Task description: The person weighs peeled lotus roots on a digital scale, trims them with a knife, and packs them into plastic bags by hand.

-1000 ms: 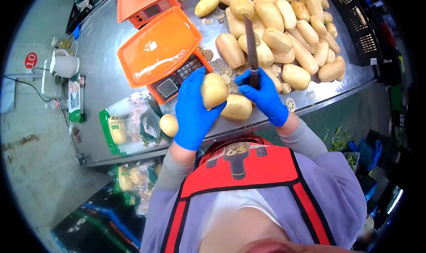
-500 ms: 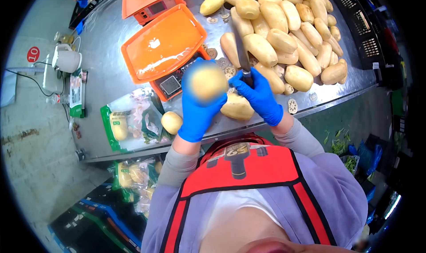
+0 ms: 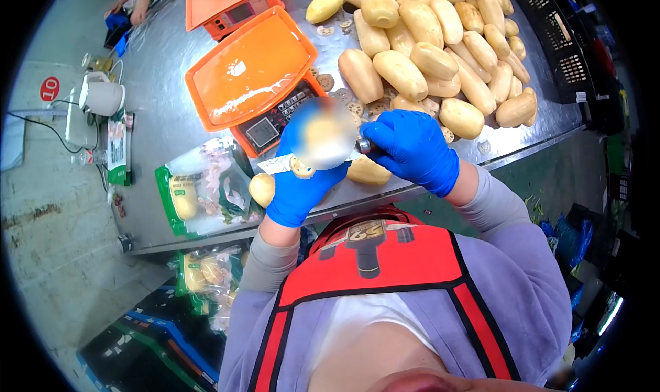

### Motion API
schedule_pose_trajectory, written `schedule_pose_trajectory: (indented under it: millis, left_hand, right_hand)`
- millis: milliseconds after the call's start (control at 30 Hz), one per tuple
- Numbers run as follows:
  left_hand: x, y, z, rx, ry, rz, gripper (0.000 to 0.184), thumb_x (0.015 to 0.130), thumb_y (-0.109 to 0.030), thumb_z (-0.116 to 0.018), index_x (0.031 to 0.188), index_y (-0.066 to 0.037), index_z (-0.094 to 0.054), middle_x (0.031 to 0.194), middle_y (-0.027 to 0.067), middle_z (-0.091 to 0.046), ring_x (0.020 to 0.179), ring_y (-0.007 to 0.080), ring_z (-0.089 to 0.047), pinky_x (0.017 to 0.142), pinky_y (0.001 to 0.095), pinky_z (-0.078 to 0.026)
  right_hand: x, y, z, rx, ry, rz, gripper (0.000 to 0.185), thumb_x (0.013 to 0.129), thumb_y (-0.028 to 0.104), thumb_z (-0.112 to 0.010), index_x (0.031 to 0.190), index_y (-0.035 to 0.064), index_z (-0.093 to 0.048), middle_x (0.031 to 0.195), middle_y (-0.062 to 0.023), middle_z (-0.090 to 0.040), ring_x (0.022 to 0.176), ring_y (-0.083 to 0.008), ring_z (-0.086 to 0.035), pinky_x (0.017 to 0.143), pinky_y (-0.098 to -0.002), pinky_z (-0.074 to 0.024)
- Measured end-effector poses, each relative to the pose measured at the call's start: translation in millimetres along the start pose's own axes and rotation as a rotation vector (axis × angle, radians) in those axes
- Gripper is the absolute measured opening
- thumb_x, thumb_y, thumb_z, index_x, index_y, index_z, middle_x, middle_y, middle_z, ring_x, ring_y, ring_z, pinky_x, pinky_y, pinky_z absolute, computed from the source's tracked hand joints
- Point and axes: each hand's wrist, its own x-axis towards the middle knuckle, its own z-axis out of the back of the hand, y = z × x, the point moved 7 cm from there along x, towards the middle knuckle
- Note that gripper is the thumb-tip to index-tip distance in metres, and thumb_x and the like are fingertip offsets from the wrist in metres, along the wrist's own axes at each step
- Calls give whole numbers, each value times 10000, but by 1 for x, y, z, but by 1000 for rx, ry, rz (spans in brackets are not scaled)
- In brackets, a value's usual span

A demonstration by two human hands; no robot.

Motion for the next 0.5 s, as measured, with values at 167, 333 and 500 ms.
schedule_pose_trajectory:
  millis: [167,333,500]
  left_hand:
    - [-2,7,3,68,-48,-99,357,631,-34,-663,971,-29,-553,902,88,-593,818,226,-581,756,328,-465]
    - [-6,1,10,130,-84,-50,513,607,-106,-714,1084,-47,-538,946,114,-598,838,268,-579,758,356,-470]
    - [2,3,7,255,-17,14,599,604,-123,-745,1139,-39,-488,1036,118,-561,943,252,-549,812,348,-454]
  right_hand:
    - [-1,-8,-8,-11,126,-2,114,714,194,-632,790,138,-570,672,-74,-529,601,-259,-553,491,-368,-429]
    - [-16,-91,-3,-121,-51,-265,59,737,154,-578,793,137,-581,690,-87,-564,660,-281,-578,555,-369,-457]
    - [-51,-82,0,110,-50,-343,145,695,135,-657,830,141,-604,699,-62,-577,660,-256,-577,555,-345,-452]
